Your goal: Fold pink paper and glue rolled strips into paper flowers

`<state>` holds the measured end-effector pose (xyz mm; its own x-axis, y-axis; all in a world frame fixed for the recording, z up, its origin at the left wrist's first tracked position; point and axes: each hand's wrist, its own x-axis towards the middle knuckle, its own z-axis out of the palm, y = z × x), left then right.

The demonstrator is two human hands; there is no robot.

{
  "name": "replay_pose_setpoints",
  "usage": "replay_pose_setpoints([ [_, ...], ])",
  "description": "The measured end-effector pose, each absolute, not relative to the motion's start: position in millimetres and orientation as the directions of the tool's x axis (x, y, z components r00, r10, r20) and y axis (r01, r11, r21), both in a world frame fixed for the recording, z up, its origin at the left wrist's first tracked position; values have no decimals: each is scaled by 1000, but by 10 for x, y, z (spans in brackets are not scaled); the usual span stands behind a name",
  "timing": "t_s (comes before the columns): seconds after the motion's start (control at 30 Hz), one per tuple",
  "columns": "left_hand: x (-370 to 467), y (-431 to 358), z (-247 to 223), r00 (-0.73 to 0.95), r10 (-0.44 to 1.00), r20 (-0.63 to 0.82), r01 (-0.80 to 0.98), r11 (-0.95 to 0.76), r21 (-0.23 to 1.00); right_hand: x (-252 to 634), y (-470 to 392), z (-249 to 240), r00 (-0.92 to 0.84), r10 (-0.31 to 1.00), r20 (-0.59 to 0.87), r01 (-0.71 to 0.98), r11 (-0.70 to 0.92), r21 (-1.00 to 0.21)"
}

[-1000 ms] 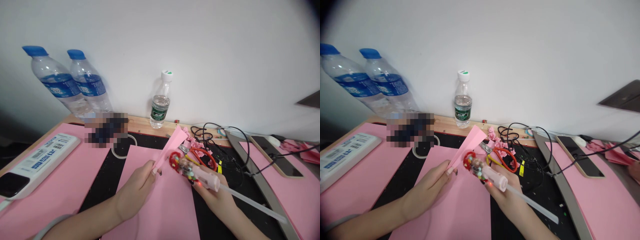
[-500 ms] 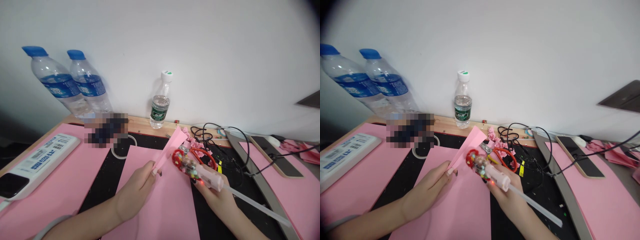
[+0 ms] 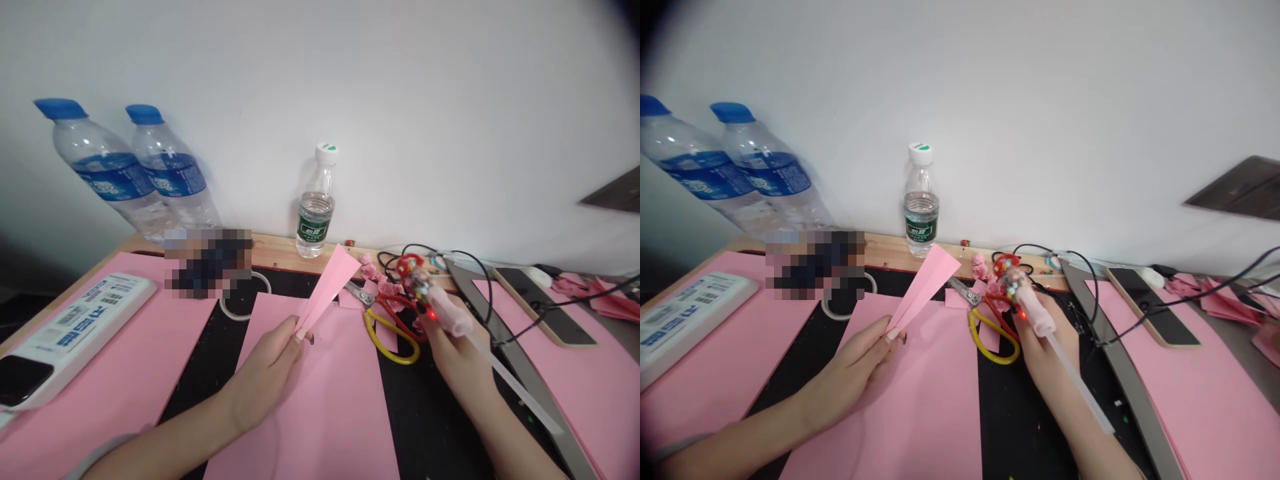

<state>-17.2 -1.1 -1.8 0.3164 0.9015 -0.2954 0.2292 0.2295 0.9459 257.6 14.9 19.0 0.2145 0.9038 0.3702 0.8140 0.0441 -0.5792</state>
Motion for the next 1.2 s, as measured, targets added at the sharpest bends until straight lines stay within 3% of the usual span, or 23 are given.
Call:
replay_pose_setpoints([
  [0.1, -190, -6, -24, 302, 905, -299, 203, 245, 948, 2696, 246, 208, 252, 899, 357, 850, -30, -526],
  [0.27, -207, 18, -18, 271, 922, -276, 197, 228, 954, 3014, 426, 83, 158, 916, 369, 908, 12, -419],
  [0.5, -244, 16, -9, 275, 919, -282, 183, 238, 954, 3120, 459, 58, 175, 928, 329, 984, -152, -94],
  [0.87, -239, 30, 15, 318, 905, -281, 172, 236, 956, 3283, 513, -48, 280, 913, 295, 958, -286, -24],
  [0.93, -234, 32, 38, 350, 887, -301, 181, 252, 951, 3208, 490, 4, 214, 886, 411, 977, -199, -79],
  [1.03, -238, 44, 80, 402, 855, -328, 206, 264, 942, 2985, 413, 124, 16, 817, 577, 969, 129, -211],
  [1.1, -248, 61, 116, 443, 838, -318, 235, 233, 944, 2802, 342, 177, -124, 797, 591, 911, 327, -249],
  [1.2, -269, 89, 178, 535, 802, -266, 300, 114, 947, 2563, 236, 161, -284, 770, 571, 843, 484, -234],
])
